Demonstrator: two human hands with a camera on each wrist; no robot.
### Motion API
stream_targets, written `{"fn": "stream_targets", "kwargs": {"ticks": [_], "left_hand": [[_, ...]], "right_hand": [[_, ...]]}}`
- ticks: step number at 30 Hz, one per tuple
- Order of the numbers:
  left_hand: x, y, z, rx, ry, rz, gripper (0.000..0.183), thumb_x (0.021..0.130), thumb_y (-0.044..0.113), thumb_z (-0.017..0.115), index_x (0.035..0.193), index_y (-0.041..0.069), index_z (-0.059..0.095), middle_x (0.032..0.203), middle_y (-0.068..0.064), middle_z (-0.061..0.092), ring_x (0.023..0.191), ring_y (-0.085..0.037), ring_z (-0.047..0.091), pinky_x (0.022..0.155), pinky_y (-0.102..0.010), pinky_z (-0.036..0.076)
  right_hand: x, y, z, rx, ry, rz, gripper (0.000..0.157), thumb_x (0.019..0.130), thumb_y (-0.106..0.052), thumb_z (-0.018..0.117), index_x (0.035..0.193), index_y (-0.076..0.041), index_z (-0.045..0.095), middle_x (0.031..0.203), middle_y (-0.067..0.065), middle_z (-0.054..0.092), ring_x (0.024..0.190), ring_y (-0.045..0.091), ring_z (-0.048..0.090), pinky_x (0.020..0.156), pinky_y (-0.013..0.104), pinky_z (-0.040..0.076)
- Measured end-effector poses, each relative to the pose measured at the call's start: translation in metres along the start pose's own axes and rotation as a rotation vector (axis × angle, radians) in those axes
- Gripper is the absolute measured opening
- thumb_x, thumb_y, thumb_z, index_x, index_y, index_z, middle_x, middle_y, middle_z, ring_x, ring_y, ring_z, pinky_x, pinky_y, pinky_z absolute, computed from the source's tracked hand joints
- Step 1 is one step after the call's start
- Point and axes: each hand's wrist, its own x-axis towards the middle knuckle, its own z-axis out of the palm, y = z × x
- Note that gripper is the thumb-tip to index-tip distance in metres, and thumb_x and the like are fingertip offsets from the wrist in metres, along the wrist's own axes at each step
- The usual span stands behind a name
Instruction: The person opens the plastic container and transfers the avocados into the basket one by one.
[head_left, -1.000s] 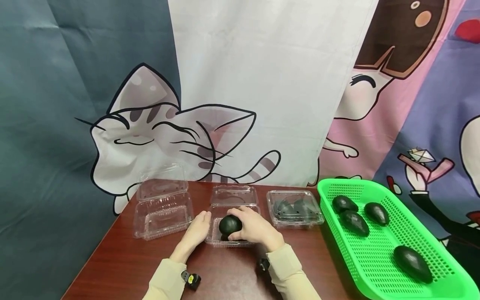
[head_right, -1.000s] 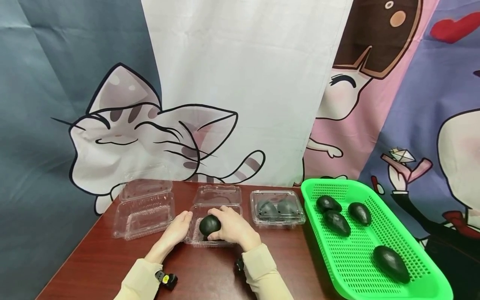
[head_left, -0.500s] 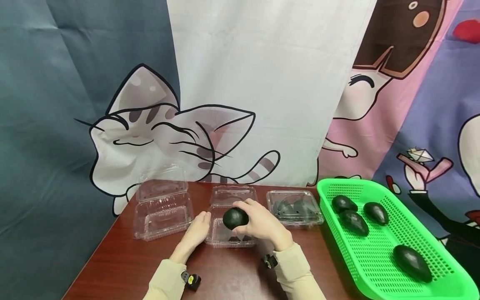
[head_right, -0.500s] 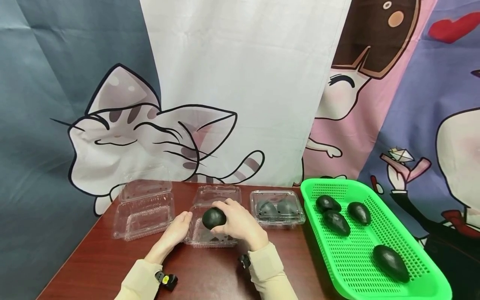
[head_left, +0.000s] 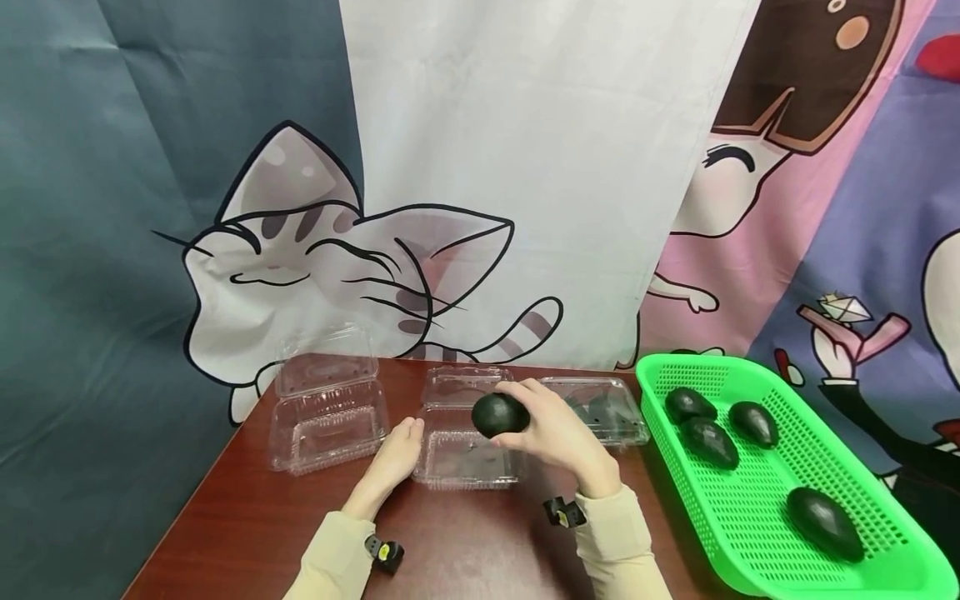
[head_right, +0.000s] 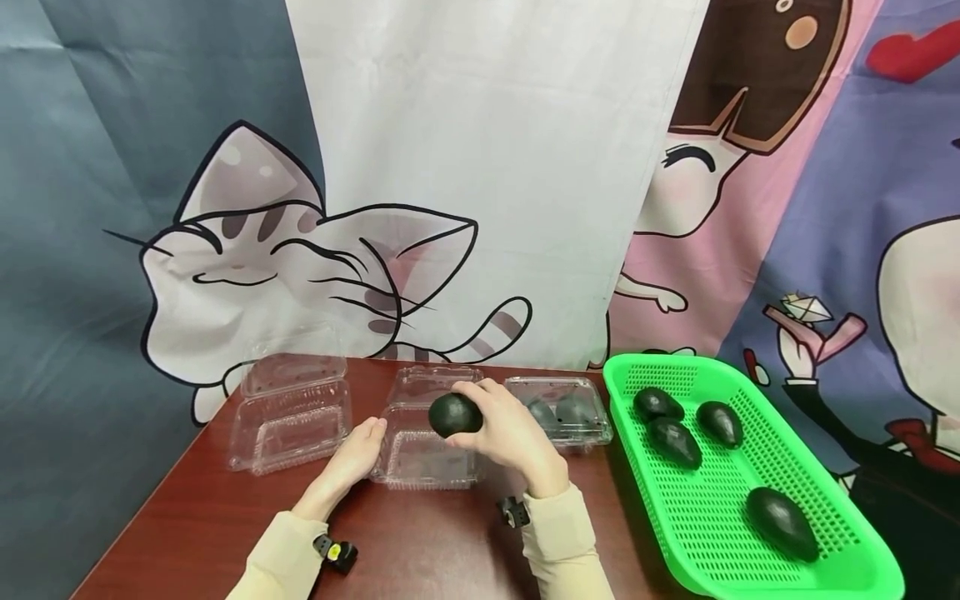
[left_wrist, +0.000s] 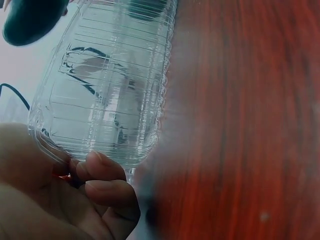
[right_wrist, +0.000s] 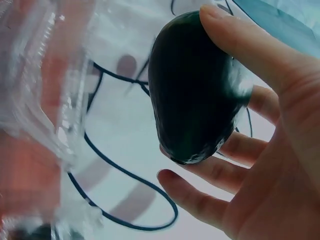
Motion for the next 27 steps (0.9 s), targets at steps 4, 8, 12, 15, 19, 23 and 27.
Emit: {"fn": "stream_targets", "kwargs": {"ticks": [4, 8, 12, 15, 19, 23, 27], "left_hand": [[0.000, 0.001, 0.001, -0.011, -0.002, -0.001, 0.031, 0.106, 0.017, 0.037, 0.078, 0.006, 0.044, 0.068, -0.004, 0.035, 0.063, -0.018, 0.035, 0.060, -0.034, 0.033], [0.000, 0.002, 0.002, -0.027, -0.014, -0.003, 0.031, 0.107, 0.018, 0.037, 0.079, 0.006, 0.044, 0.069, -0.005, 0.035, 0.063, -0.018, 0.035, 0.059, -0.034, 0.033], [0.000, 0.001, 0.004, -0.027, -0.019, -0.016, 0.030, 0.106, 0.016, 0.036, 0.079, 0.006, 0.043, 0.068, -0.005, 0.035, 0.062, -0.018, 0.034, 0.059, -0.034, 0.033], [-0.001, 0.000, 0.003, -0.021, -0.018, -0.018, 0.030, 0.106, 0.016, 0.037, 0.078, 0.007, 0.042, 0.068, -0.005, 0.035, 0.061, -0.018, 0.034, 0.059, -0.033, 0.032], [-0.001, -0.001, 0.001, -0.016, -0.009, -0.011, 0.031, 0.106, 0.016, 0.037, 0.077, 0.007, 0.042, 0.067, -0.004, 0.035, 0.060, -0.018, 0.033, 0.058, -0.033, 0.032], [0.000, -0.001, 0.000, -0.013, -0.004, -0.008, 0.031, 0.106, 0.016, 0.037, 0.077, 0.007, 0.042, 0.067, -0.004, 0.035, 0.060, -0.018, 0.033, 0.058, -0.033, 0.032], [0.000, -0.001, -0.002, -0.018, 0.000, -0.009, 0.031, 0.106, 0.016, 0.037, 0.077, 0.007, 0.042, 0.067, -0.005, 0.035, 0.060, -0.018, 0.033, 0.058, -0.033, 0.032]], "right_hand": [[-0.007, 0.007, -0.019, 0.003, 0.048, 0.031, 0.071, 0.070, -0.042, 0.088, 0.131, -0.024, 0.058, 0.117, -0.002, 0.058, 0.100, 0.019, 0.058, 0.083, 0.042, 0.048], [-0.020, 0.021, -0.044, 0.003, 0.131, 0.062, 0.071, 0.071, -0.042, 0.087, 0.132, -0.020, 0.057, 0.120, 0.002, 0.060, 0.103, 0.022, 0.059, 0.084, 0.045, 0.048], [-0.037, 0.040, -0.073, -0.006, 0.208, 0.115, 0.071, 0.072, -0.042, 0.086, 0.131, -0.014, 0.057, 0.120, 0.009, 0.061, 0.103, 0.026, 0.058, 0.084, 0.047, 0.046], [-0.047, 0.054, -0.097, -0.034, 0.247, 0.165, 0.072, 0.073, -0.043, 0.086, 0.132, -0.012, 0.056, 0.122, 0.013, 0.060, 0.105, 0.030, 0.057, 0.084, 0.049, 0.044], [-0.060, 0.064, -0.129, -0.105, 0.276, 0.225, 0.071, 0.075, -0.045, 0.084, 0.131, -0.013, 0.055, 0.121, 0.016, 0.059, 0.104, 0.034, 0.055, 0.080, 0.051, 0.042], [-0.075, 0.069, -0.160, -0.157, 0.272, 0.291, 0.070, 0.077, -0.045, 0.082, 0.133, -0.015, 0.052, 0.118, 0.020, 0.057, 0.101, 0.038, 0.054, 0.074, 0.053, 0.042], [-0.084, 0.083, -0.183, -0.191, 0.257, 0.348, 0.071, 0.078, -0.047, 0.081, 0.134, -0.016, 0.051, 0.120, 0.023, 0.056, 0.105, 0.042, 0.052, 0.075, 0.056, 0.040]]}}
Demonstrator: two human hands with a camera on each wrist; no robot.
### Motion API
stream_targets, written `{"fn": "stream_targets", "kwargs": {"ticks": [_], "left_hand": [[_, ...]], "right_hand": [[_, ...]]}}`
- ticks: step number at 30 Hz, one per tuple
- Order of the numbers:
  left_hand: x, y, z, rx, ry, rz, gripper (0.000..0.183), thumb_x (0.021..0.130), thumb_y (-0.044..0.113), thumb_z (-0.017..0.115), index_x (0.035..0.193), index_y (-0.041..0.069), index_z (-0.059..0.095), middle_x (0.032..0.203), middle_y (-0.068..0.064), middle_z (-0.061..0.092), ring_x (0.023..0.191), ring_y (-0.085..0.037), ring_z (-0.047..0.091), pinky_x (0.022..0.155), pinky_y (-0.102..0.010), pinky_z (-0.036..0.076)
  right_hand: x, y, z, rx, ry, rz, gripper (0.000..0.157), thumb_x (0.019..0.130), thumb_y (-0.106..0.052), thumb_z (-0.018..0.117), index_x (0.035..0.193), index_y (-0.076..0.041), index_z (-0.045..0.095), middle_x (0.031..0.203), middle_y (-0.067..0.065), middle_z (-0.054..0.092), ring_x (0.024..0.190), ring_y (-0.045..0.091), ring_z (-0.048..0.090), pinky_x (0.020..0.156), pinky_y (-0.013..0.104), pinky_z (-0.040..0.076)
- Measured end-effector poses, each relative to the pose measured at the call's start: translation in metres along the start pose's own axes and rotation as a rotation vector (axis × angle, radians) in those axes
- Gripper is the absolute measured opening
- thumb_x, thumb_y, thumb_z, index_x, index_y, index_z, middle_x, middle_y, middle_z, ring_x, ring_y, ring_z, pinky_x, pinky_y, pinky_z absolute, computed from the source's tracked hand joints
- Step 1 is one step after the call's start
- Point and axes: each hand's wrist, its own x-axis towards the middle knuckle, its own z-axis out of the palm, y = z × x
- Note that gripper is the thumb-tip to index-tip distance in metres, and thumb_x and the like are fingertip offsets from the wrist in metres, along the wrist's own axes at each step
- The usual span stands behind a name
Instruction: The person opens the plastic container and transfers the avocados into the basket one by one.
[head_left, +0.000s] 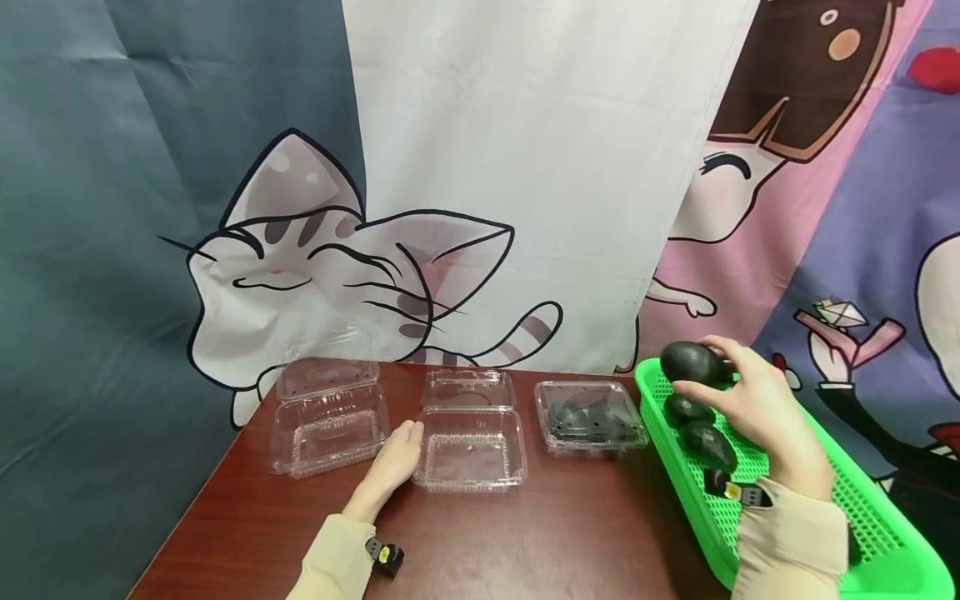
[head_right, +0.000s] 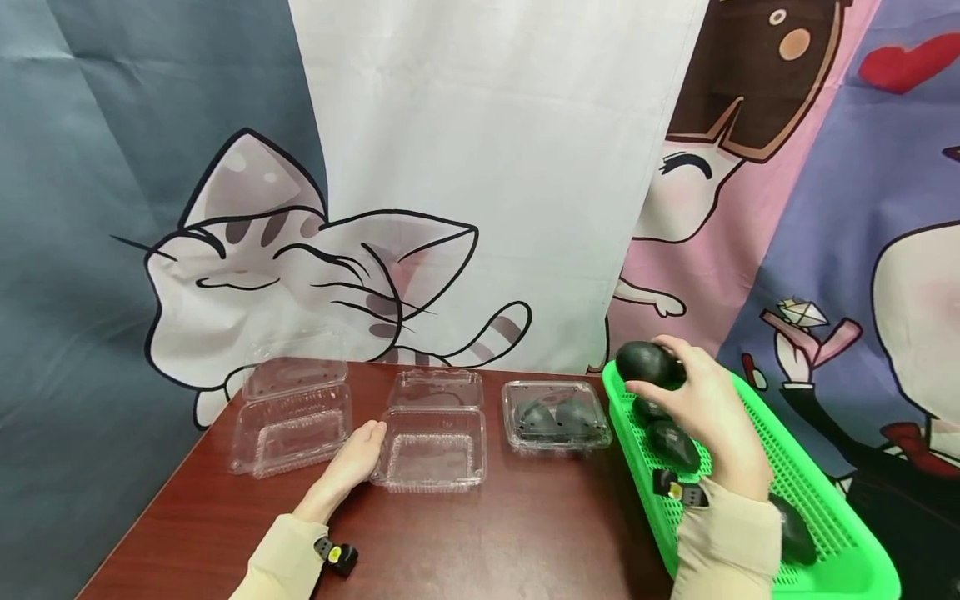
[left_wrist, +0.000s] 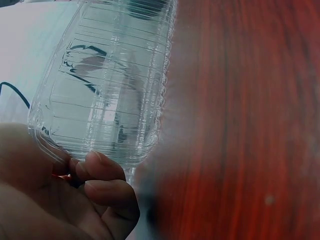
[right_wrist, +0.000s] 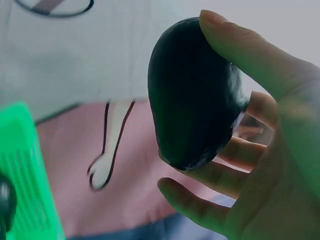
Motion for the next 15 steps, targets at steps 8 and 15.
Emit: {"fn": "stream_targets", "kwargs": {"ticks": [8, 15], "left_hand": [[-0.002, 0.000, -0.001, 0.007, 0.008, 0.003, 0.030, 0.106, 0.016, 0.037, 0.078, 0.007, 0.043, 0.068, -0.005, 0.035, 0.062, -0.018, 0.035, 0.059, -0.033, 0.032], [-0.001, 0.001, 0.000, -0.003, 0.000, -0.013, 0.030, 0.106, 0.017, 0.037, 0.078, 0.007, 0.042, 0.068, -0.005, 0.036, 0.061, -0.018, 0.034, 0.059, -0.033, 0.032]], "right_hand": [[-0.002, 0.052, -0.011, -0.080, -0.128, 0.110, 0.078, 0.081, -0.054, 0.075, 0.138, -0.010, 0.045, 0.123, 0.034, 0.051, 0.106, 0.053, 0.048, 0.076, 0.061, 0.039], [-0.013, 0.082, -0.008, -0.080, -0.314, 0.149, 0.078, 0.084, -0.053, 0.072, 0.139, -0.005, 0.042, 0.118, 0.036, 0.054, 0.102, 0.052, 0.053, 0.072, 0.052, 0.045]]}}
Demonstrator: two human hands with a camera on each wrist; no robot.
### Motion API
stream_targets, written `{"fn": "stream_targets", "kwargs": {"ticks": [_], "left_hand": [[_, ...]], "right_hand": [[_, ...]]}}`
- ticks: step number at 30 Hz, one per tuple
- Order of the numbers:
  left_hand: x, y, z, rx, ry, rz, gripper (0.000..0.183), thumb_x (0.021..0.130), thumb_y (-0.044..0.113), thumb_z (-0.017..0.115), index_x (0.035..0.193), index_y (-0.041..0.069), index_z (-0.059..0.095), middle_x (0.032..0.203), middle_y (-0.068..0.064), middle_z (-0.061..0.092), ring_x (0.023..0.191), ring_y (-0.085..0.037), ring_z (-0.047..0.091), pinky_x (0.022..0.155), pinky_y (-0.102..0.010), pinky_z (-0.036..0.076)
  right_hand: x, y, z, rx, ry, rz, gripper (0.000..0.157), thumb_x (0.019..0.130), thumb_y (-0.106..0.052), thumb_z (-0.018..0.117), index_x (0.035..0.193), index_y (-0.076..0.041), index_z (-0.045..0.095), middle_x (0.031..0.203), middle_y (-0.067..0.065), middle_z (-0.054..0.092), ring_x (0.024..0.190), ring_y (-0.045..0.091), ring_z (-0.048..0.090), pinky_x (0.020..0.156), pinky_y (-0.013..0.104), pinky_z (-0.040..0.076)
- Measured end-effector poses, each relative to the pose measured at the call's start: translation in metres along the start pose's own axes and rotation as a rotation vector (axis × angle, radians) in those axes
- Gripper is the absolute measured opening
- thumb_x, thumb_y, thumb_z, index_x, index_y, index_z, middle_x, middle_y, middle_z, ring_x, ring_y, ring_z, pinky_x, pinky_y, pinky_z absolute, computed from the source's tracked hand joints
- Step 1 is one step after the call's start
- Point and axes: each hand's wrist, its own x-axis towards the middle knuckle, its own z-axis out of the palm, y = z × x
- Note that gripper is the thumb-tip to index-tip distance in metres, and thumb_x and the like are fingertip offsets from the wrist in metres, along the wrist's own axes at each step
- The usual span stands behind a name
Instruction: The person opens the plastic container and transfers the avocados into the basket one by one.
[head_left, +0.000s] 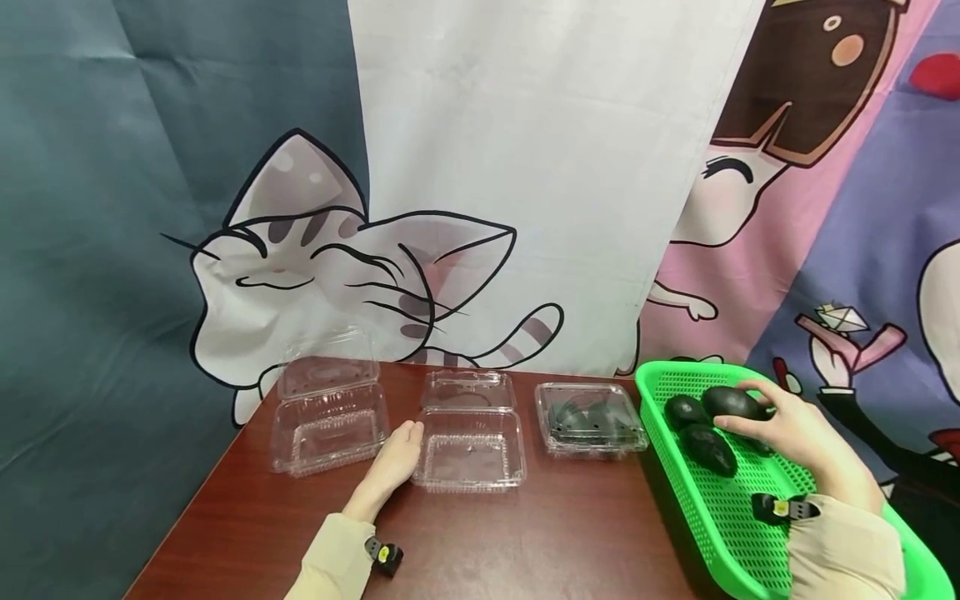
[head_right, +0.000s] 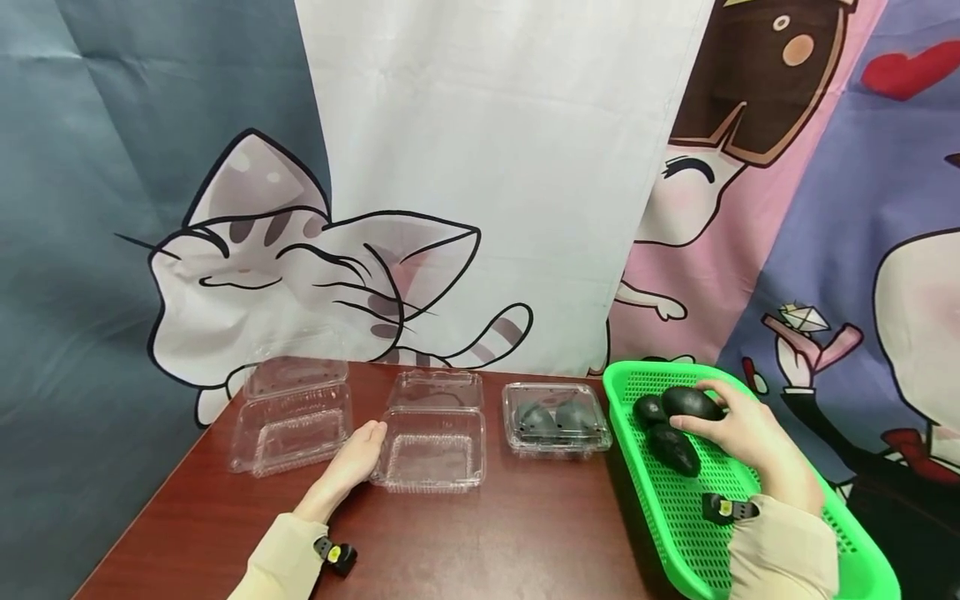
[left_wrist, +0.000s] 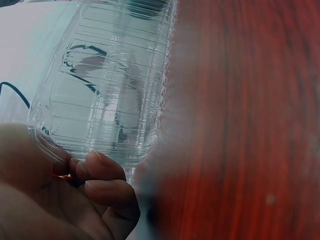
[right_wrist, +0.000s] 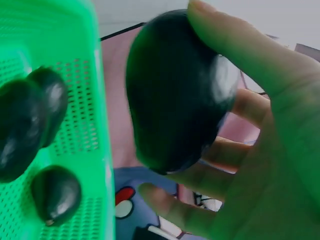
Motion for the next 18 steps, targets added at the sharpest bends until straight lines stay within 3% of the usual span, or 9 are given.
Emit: {"fn": "stream_targets", "kwargs": {"ticks": [4, 7, 13, 15, 18], "left_hand": [[0.000, 0.000, 0.001, 0.002, -0.001, -0.003, 0.031, 0.106, 0.016, 0.037, 0.077, 0.007, 0.043, 0.068, -0.005, 0.036, 0.061, -0.018, 0.035, 0.059, -0.033, 0.033], [0.000, 0.000, 0.001, 0.001, -0.003, 0.001, 0.030, 0.106, 0.016, 0.037, 0.077, 0.007, 0.042, 0.068, -0.005, 0.035, 0.061, -0.018, 0.034, 0.059, -0.033, 0.032], [0.000, 0.001, 0.000, 0.012, 0.000, 0.012, 0.030, 0.106, 0.016, 0.037, 0.077, 0.007, 0.042, 0.068, -0.005, 0.035, 0.061, -0.018, 0.034, 0.059, -0.033, 0.032], [0.001, 0.000, 0.000, 0.016, 0.001, 0.017, 0.030, 0.106, 0.016, 0.037, 0.078, 0.007, 0.042, 0.068, -0.005, 0.035, 0.061, -0.018, 0.034, 0.059, -0.033, 0.033], [0.001, 0.000, 0.000, 0.013, 0.001, 0.018, 0.031, 0.106, 0.016, 0.036, 0.078, 0.007, 0.042, 0.068, -0.005, 0.035, 0.062, -0.018, 0.034, 0.059, -0.034, 0.033]], "right_hand": [[0.000, 0.016, 0.009, 0.037, -0.100, 0.005, 0.075, 0.086, -0.047, 0.072, 0.136, 0.001, 0.042, 0.111, 0.032, 0.059, 0.097, 0.046, 0.058, 0.070, 0.048, 0.047], [-0.001, 0.028, 0.018, 0.094, -0.177, 0.015, 0.072, 0.087, -0.041, 0.072, 0.135, 0.005, 0.043, 0.102, 0.024, 0.061, 0.089, 0.033, 0.059, 0.068, 0.042, 0.046], [-0.005, 0.043, 0.033, 0.242, -0.326, 0.076, 0.069, 0.088, -0.033, 0.071, 0.133, 0.009, 0.041, 0.087, 0.011, 0.059, 0.064, 0.020, 0.050, 0.055, 0.034, 0.043], [-0.006, 0.046, 0.037, 0.280, -0.357, 0.103, 0.070, 0.089, -0.033, 0.071, 0.134, 0.010, 0.039, 0.089, 0.012, 0.060, 0.066, 0.021, 0.052, 0.055, 0.035, 0.045], [-0.005, 0.048, 0.041, 0.294, -0.383, 0.124, 0.071, 0.089, -0.035, 0.070, 0.135, 0.009, 0.038, 0.101, 0.019, 0.059, 0.085, 0.029, 0.057, 0.063, 0.040, 0.050]]}}
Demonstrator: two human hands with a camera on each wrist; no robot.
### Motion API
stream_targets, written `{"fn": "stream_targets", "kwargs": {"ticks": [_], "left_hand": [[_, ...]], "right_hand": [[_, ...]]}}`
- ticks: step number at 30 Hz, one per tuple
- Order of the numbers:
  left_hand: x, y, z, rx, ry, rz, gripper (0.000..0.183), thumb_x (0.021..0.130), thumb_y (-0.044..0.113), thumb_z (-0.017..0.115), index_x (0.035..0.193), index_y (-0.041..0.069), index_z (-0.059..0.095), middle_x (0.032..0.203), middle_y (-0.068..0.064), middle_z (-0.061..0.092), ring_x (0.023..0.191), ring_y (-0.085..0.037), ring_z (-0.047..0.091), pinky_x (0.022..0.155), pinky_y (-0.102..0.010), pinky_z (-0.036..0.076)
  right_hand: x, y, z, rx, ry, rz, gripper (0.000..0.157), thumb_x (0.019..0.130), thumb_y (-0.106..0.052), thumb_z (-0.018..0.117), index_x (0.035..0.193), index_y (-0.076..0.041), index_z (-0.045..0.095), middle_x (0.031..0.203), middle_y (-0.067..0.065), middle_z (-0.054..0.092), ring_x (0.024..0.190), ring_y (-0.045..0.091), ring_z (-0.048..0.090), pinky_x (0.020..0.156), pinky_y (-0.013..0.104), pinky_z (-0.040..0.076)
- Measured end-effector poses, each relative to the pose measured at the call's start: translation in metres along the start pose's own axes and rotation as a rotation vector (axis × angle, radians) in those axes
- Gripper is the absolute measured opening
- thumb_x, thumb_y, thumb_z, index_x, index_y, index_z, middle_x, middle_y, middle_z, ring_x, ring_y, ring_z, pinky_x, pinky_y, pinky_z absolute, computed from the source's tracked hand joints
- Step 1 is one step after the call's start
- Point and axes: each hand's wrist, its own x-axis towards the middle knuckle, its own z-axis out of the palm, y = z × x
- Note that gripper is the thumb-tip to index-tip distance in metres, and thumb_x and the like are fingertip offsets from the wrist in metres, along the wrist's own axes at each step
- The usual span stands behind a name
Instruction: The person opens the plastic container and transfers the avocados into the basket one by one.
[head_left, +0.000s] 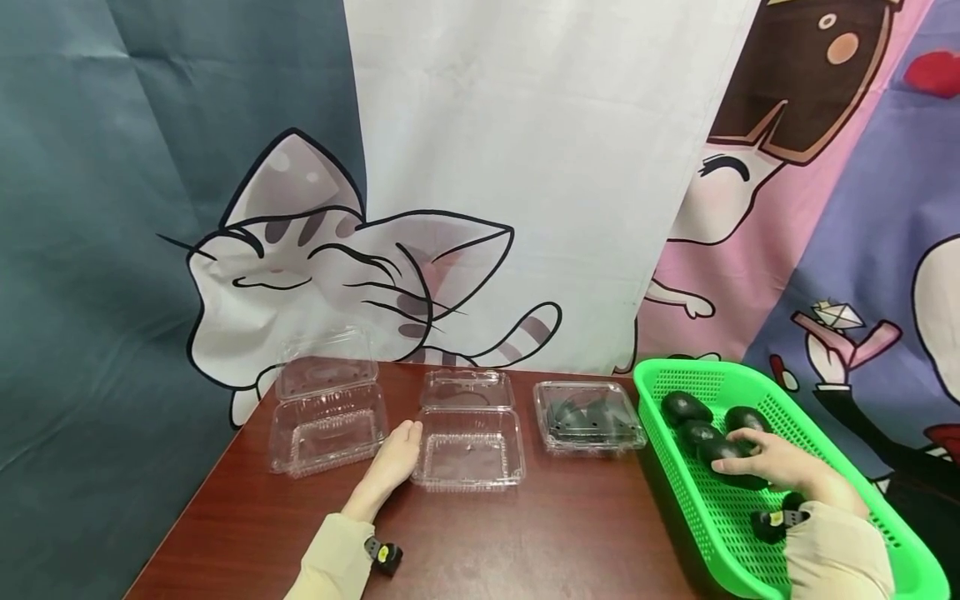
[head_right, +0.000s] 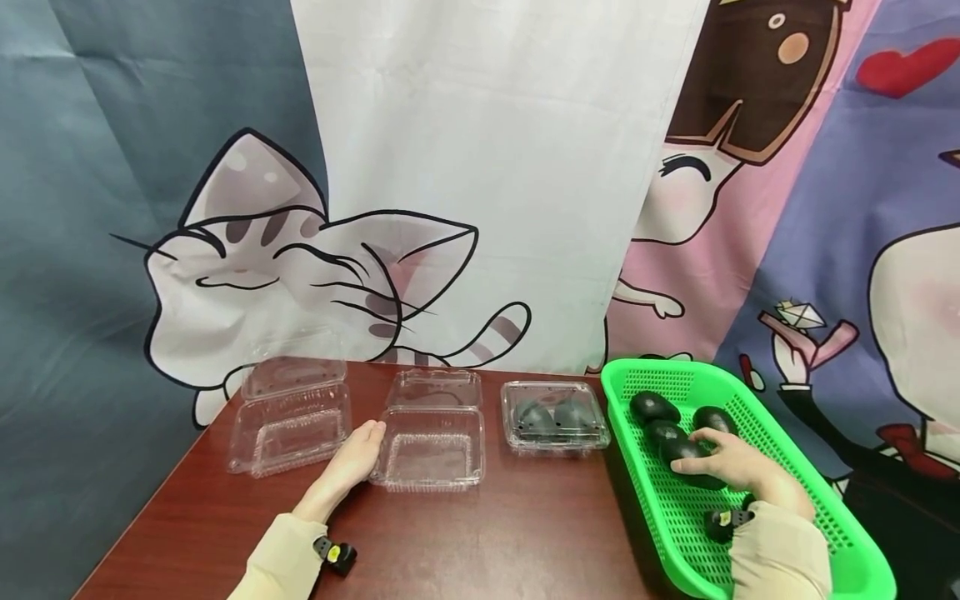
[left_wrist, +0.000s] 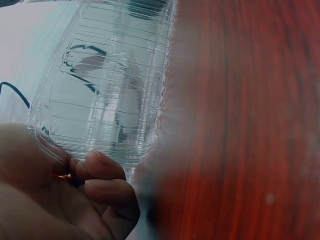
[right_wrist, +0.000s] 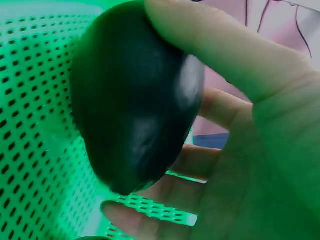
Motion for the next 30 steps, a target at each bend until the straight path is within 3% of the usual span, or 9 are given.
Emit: {"fn": "stream_targets", "kwargs": {"ticks": [3, 8, 23, 30], "left_hand": [[0.001, -0.001, 0.000, 0.006, 0.001, 0.002, 0.031, 0.106, 0.016, 0.036, 0.078, 0.007, 0.042, 0.068, -0.005, 0.035, 0.062, -0.018, 0.034, 0.059, -0.033, 0.033], [0.001, -0.002, 0.001, 0.006, -0.001, -0.009, 0.031, 0.106, 0.017, 0.036, 0.078, 0.007, 0.042, 0.068, -0.005, 0.035, 0.062, -0.018, 0.034, 0.060, -0.033, 0.032], [0.001, -0.001, 0.000, 0.010, 0.002, -0.003, 0.031, 0.106, 0.017, 0.036, 0.078, 0.007, 0.042, 0.068, -0.005, 0.035, 0.062, -0.018, 0.034, 0.059, -0.033, 0.032], [0.000, -0.002, 0.000, 0.017, 0.031, 0.033, 0.031, 0.105, 0.015, 0.037, 0.076, 0.007, 0.042, 0.067, -0.004, 0.035, 0.060, -0.017, 0.034, 0.058, -0.033, 0.032]], "right_hand": [[0.003, 0.004, 0.003, 0.011, -0.023, 0.024, 0.071, 0.089, -0.035, 0.071, 0.135, 0.008, 0.038, 0.115, 0.031, 0.051, 0.099, 0.041, 0.056, 0.069, 0.050, 0.052], [0.007, 0.011, 0.008, 0.022, -0.047, 0.071, 0.069, 0.089, -0.036, 0.071, 0.132, 0.007, 0.039, 0.125, 0.040, 0.039, 0.108, 0.053, 0.049, 0.071, 0.058, 0.051], [0.013, 0.018, 0.014, 0.015, -0.042, 0.092, 0.075, 0.090, -0.039, 0.070, 0.134, 0.010, 0.035, 0.128, 0.044, 0.034, 0.113, 0.058, 0.044, 0.071, 0.057, 0.051], [0.013, 0.017, 0.016, 0.010, -0.033, 0.089, 0.076, 0.090, -0.039, 0.070, 0.133, 0.011, 0.034, 0.128, 0.045, 0.033, 0.112, 0.058, 0.044, 0.070, 0.057, 0.051]]}}
